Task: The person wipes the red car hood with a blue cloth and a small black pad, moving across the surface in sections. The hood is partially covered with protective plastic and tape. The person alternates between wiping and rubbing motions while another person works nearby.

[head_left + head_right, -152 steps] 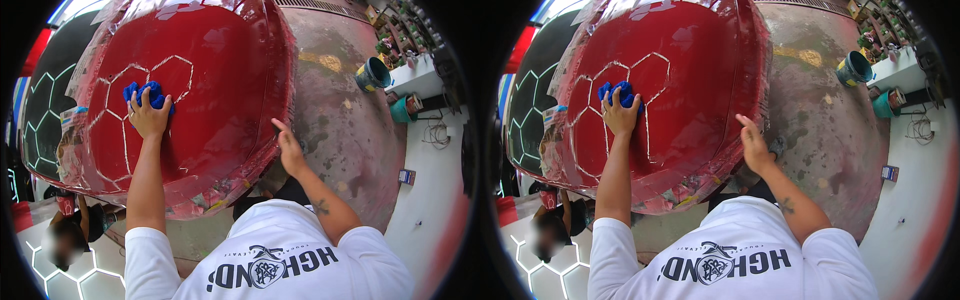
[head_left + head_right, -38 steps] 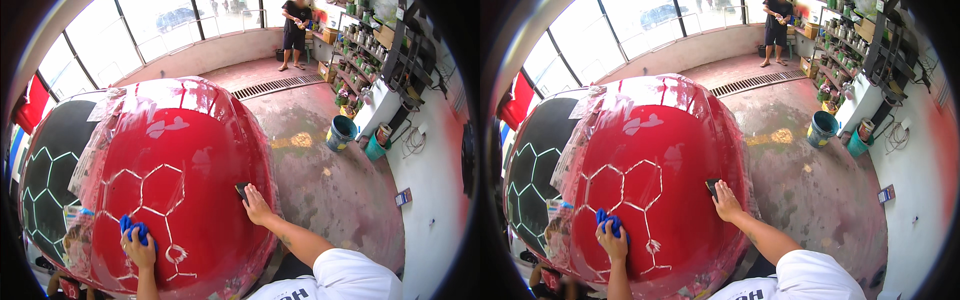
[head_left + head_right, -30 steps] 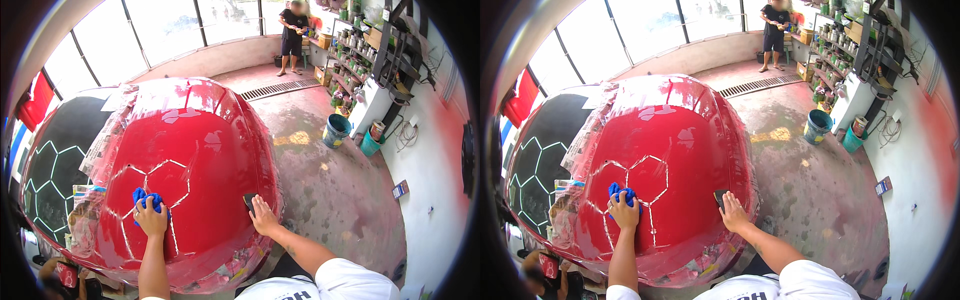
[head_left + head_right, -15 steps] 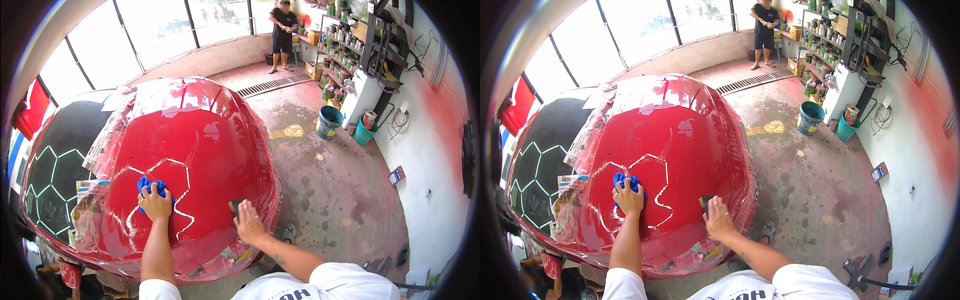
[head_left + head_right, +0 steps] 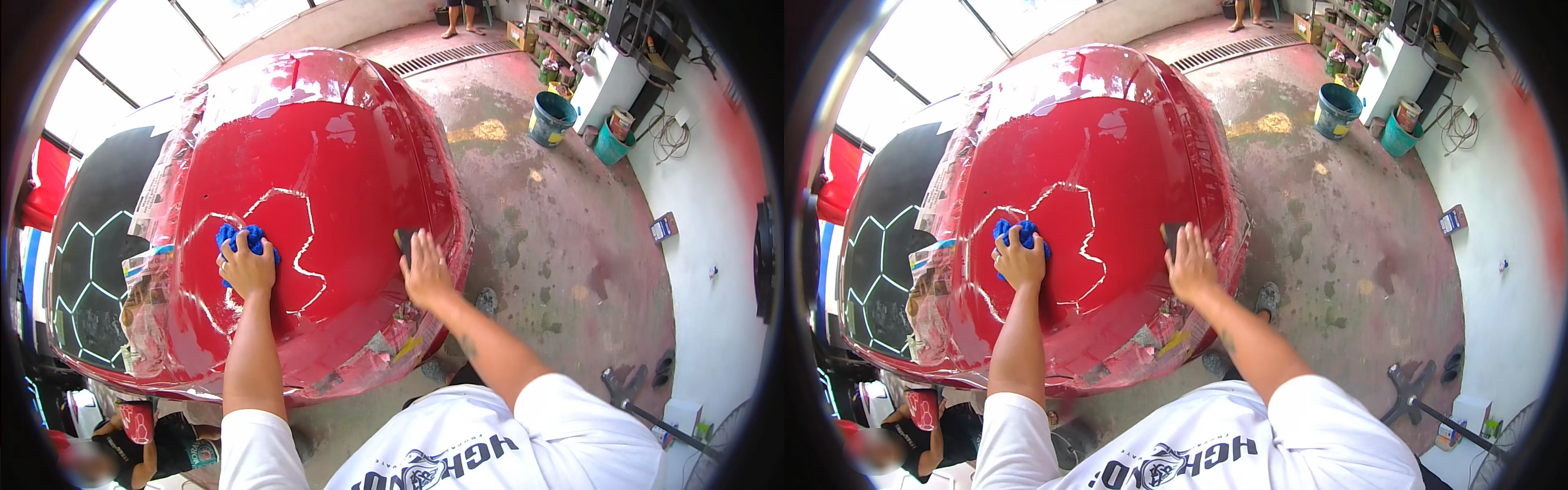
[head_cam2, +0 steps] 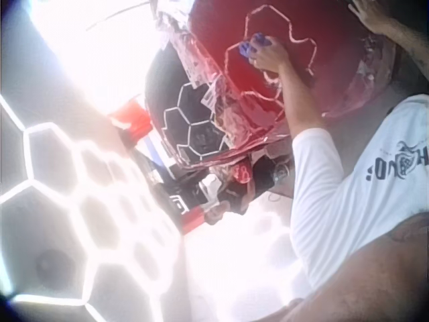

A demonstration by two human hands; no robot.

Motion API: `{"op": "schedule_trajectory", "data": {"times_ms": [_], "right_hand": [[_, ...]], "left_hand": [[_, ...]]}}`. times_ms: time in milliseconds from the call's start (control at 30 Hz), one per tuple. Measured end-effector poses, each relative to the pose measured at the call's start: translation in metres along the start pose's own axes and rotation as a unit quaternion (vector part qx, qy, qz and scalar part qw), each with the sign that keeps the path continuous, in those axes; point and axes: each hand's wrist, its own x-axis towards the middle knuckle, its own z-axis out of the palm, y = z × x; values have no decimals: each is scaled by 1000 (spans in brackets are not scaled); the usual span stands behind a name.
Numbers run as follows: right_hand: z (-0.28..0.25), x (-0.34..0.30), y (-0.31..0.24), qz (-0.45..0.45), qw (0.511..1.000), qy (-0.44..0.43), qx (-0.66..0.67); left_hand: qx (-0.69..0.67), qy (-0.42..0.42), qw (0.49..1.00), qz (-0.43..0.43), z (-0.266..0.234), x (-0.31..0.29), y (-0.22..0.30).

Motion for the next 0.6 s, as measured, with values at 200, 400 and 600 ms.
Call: {"op": "schedule_trajectory", "data": {"times_ms": [200,400,600], "right_hand": [[-28,45,62,-37,994,27,97],[-1,-15,46,-67,998,-10,9],[-4,81,67,-56,997,-39,26]], "left_hand": [[-10,13,1000,10,2,5,-6],[9,36,999,16,12,4,-9],[5,55,998,29,14,9,-4]]}}
